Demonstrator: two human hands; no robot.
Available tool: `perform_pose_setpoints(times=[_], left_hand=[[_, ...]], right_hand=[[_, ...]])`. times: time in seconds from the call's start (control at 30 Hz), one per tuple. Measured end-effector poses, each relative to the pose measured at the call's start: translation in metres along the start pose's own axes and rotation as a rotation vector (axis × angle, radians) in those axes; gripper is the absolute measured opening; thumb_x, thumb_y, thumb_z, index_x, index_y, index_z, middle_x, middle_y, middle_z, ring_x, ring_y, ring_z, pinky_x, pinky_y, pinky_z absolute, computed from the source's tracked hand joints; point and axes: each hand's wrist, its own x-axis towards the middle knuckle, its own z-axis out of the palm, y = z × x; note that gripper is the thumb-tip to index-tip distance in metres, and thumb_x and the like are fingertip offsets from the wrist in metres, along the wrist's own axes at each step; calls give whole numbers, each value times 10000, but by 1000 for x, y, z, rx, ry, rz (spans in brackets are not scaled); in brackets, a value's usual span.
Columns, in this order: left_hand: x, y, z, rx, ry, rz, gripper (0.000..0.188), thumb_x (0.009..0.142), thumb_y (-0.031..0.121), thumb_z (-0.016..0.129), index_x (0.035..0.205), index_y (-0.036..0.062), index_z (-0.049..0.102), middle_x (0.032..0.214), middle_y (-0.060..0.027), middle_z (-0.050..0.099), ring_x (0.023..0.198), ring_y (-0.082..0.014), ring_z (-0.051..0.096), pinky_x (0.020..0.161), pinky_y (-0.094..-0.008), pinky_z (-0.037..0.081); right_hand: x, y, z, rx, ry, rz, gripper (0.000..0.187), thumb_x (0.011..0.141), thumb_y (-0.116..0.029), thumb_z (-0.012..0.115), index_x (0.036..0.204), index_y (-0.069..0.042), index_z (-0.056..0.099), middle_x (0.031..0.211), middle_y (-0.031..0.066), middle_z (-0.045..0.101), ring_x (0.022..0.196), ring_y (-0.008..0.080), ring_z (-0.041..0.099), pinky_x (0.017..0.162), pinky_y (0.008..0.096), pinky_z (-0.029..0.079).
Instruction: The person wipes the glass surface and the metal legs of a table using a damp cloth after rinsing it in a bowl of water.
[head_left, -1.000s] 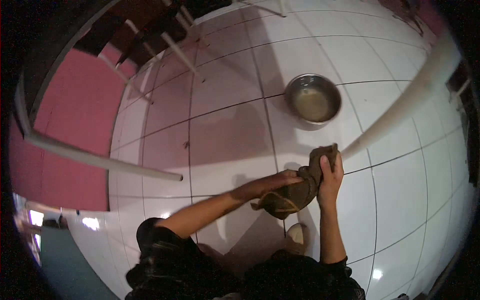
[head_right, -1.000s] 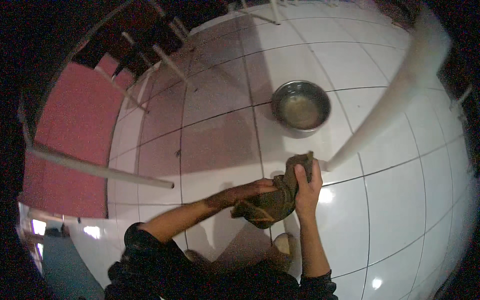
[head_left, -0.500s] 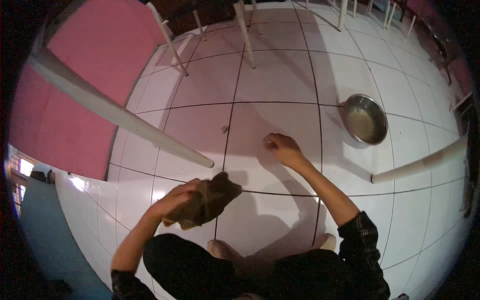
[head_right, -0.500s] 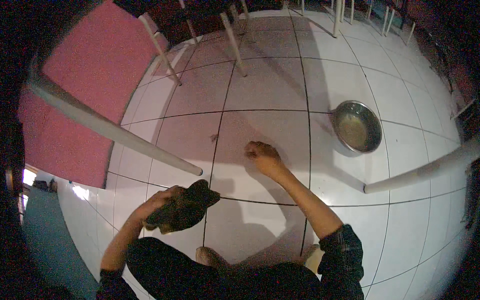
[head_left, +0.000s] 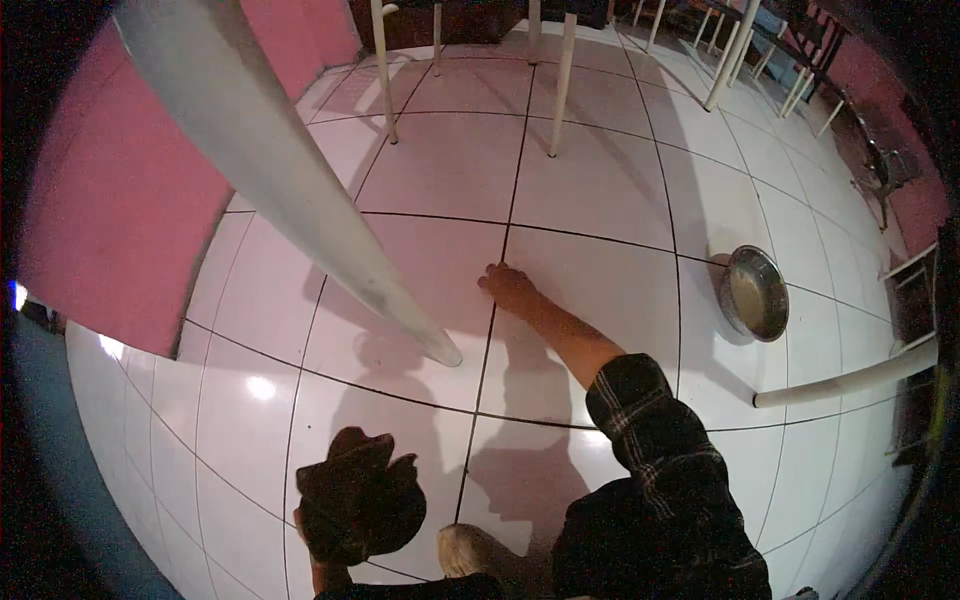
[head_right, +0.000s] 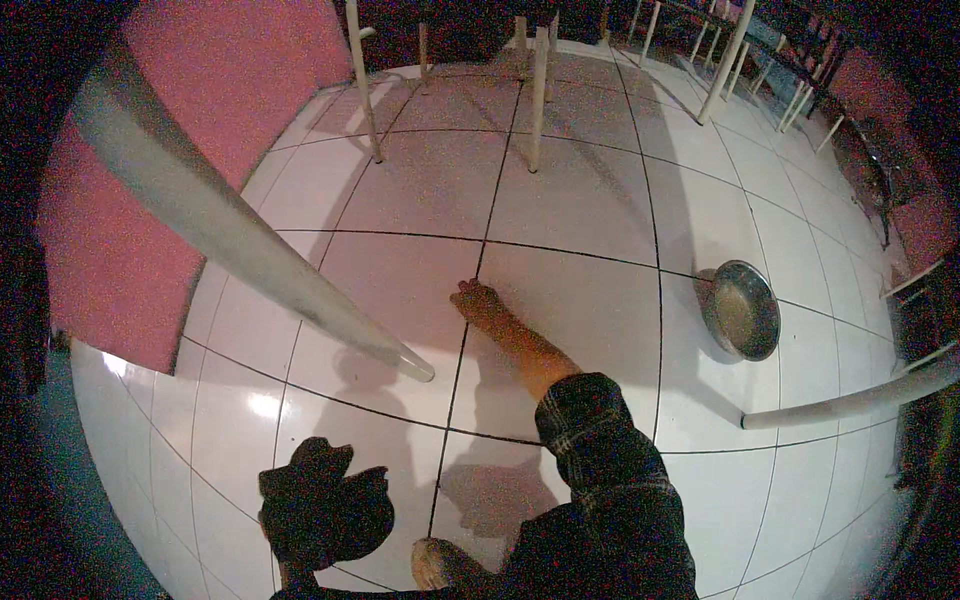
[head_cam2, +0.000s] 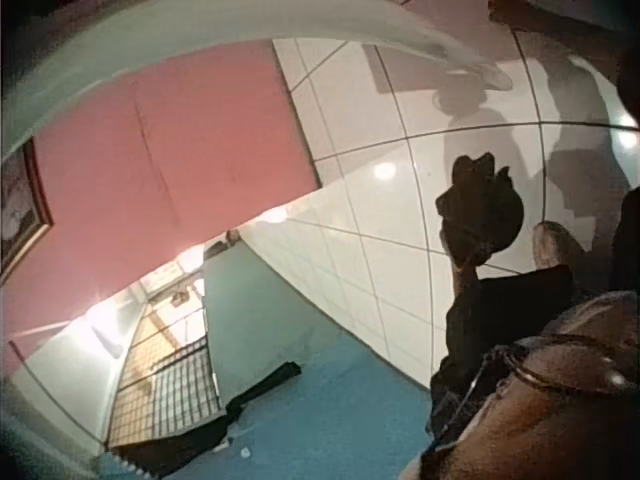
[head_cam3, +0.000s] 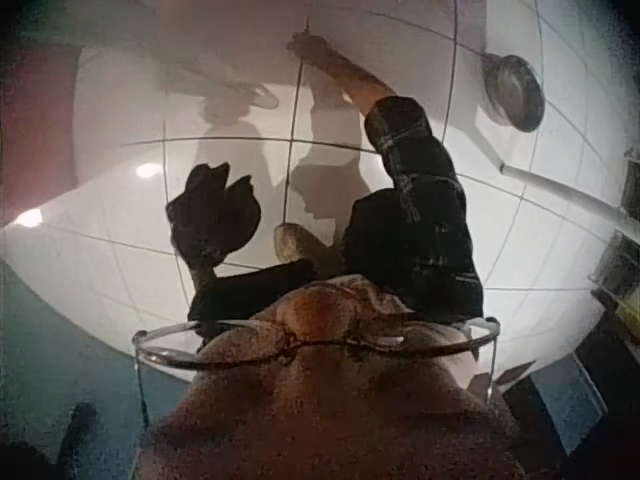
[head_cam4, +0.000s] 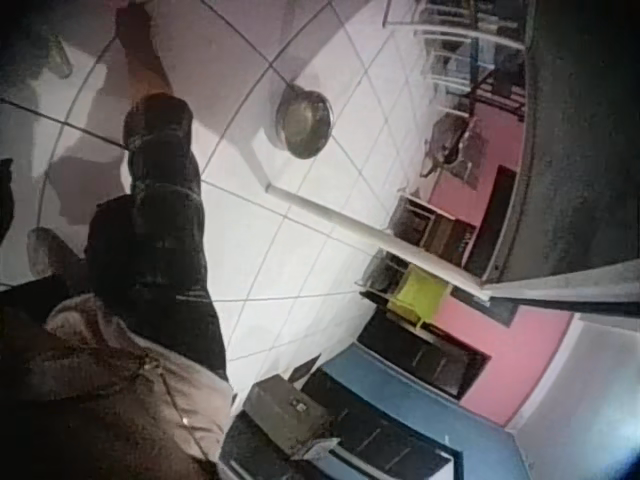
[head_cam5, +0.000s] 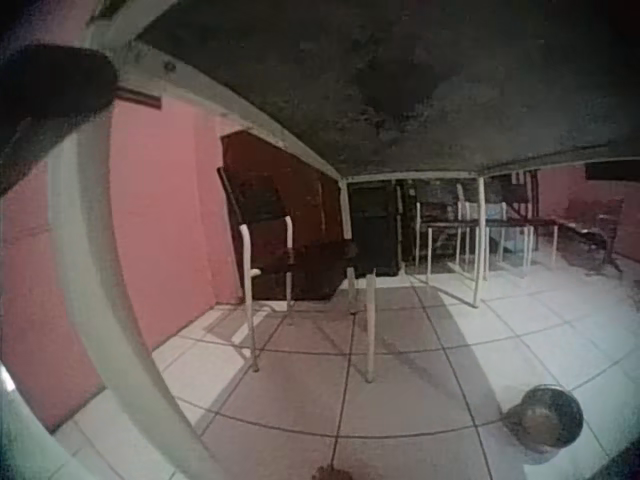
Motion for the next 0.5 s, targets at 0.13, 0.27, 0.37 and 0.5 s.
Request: perform_pose_setpoints(times=[0.13,0.27,0.37,0.5], left_hand=[[1,-10,-22,-37,116,40,427,890,184,544,1263,-13,474,1245,-118,531,1115,-215,538,955,-311,436],[1,-12,-30,-12,213,65,428,889,188,548,1261,-9,473,1233,-117,533,1103,-215,543,944,-311,446],[5,-10,-13,-2,197,80,428,888,191,551,1260,-6,472,1224,-116,534,1094,-214,547,936,-311,453],[4,-8,3,35,194,84,429,887,195,555,1259,-3,470,1212,-115,536,1082,-214,552,925,-312,463]], right_hand=[[-17,16,19,39,107,27,226,833,-83,537,1056,-80,565,1005,146,557,993,312,562,803,424,508],[-61,30,-20,173,182,332,240,840,-52,513,1073,-82,561,1018,172,563,952,307,569,781,428,496],[-154,119,-67,-49,500,313,279,844,-36,487,1104,-99,567,983,157,598,855,271,592,746,393,496],[-282,214,-116,47,508,756,162,822,-80,549,971,-75,612,955,104,628,885,239,590,735,371,488]])
